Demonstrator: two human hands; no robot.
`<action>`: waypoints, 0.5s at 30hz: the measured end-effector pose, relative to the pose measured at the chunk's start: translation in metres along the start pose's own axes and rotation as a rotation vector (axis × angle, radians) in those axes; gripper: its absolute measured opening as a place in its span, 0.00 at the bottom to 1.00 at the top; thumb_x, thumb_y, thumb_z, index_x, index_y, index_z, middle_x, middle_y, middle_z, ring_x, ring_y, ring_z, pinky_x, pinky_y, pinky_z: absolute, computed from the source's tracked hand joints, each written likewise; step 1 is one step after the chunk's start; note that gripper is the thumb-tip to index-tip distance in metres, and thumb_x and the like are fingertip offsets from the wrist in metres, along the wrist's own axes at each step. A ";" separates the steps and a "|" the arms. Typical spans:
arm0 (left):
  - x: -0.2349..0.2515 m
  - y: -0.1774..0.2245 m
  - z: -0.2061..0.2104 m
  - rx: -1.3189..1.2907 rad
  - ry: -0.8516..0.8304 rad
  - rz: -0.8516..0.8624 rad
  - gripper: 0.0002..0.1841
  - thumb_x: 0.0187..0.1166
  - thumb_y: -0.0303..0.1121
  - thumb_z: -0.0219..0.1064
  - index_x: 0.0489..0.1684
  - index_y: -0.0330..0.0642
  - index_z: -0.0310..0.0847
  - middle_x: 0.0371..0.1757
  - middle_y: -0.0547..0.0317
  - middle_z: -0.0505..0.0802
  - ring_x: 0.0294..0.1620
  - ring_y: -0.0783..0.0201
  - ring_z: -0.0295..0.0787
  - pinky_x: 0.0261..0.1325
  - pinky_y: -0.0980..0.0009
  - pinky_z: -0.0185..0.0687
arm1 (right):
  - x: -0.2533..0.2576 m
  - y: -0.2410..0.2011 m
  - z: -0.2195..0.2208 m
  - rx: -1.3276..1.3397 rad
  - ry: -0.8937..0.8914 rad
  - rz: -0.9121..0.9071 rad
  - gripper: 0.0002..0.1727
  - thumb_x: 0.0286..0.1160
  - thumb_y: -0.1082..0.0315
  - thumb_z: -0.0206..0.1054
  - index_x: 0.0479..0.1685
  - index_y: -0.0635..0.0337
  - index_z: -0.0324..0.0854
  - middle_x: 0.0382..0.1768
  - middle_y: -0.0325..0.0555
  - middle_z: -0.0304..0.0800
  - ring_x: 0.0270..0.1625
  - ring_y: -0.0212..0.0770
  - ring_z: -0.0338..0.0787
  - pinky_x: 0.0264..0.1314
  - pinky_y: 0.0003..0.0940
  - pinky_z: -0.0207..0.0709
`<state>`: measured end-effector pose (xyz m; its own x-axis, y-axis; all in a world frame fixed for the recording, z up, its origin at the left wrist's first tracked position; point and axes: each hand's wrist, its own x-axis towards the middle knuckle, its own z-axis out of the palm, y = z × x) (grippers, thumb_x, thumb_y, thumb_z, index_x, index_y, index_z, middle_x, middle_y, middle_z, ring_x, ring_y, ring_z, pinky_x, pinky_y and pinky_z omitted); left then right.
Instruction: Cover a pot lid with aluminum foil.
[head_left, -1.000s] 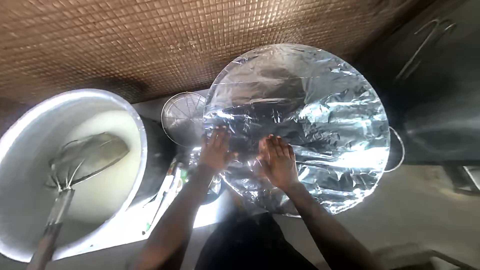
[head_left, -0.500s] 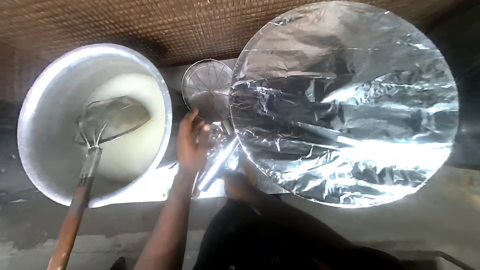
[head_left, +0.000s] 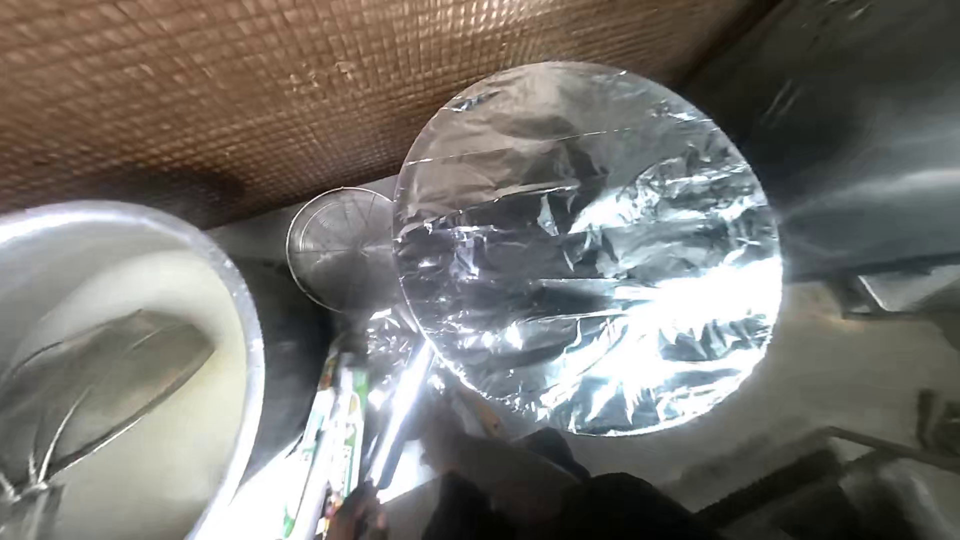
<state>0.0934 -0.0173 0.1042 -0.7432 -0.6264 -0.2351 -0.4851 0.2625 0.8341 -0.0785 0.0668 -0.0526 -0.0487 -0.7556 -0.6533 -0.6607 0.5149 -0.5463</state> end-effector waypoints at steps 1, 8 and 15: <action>0.012 0.011 -0.001 0.053 -0.009 0.036 0.19 0.85 0.33 0.64 0.65 0.25 0.79 0.63 0.37 0.88 0.62 0.56 0.90 0.66 0.59 0.87 | -0.008 -0.005 -0.012 0.029 -0.012 -0.007 0.37 0.75 0.51 0.70 0.82 0.61 0.72 0.89 0.63 0.60 0.92 0.66 0.52 0.93 0.70 0.34; 0.204 0.139 0.066 0.641 -0.212 0.412 0.24 0.82 0.43 0.65 0.76 0.50 0.81 0.82 0.54 0.79 0.85 0.47 0.70 0.85 0.45 0.64 | -0.067 -0.020 -0.081 1.430 0.062 0.297 0.12 0.87 0.63 0.58 0.45 0.63 0.82 0.33 0.43 0.87 0.32 0.35 0.85 0.35 0.32 0.80; 0.286 0.185 0.108 0.919 -0.462 0.461 0.32 0.80 0.62 0.63 0.74 0.49 0.79 0.78 0.48 0.80 0.81 0.42 0.69 0.85 0.39 0.54 | -0.211 0.004 -0.163 2.006 0.201 -0.009 0.15 0.83 0.62 0.49 0.31 0.50 0.80 0.25 0.36 0.85 0.25 0.32 0.84 0.29 0.28 0.80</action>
<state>-0.2587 -0.0684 0.1370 -0.9459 -0.0482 -0.3210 -0.1337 0.9590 0.2500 -0.1928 0.1620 0.1686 -0.2112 -0.7128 -0.6688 0.9402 0.0389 -0.3383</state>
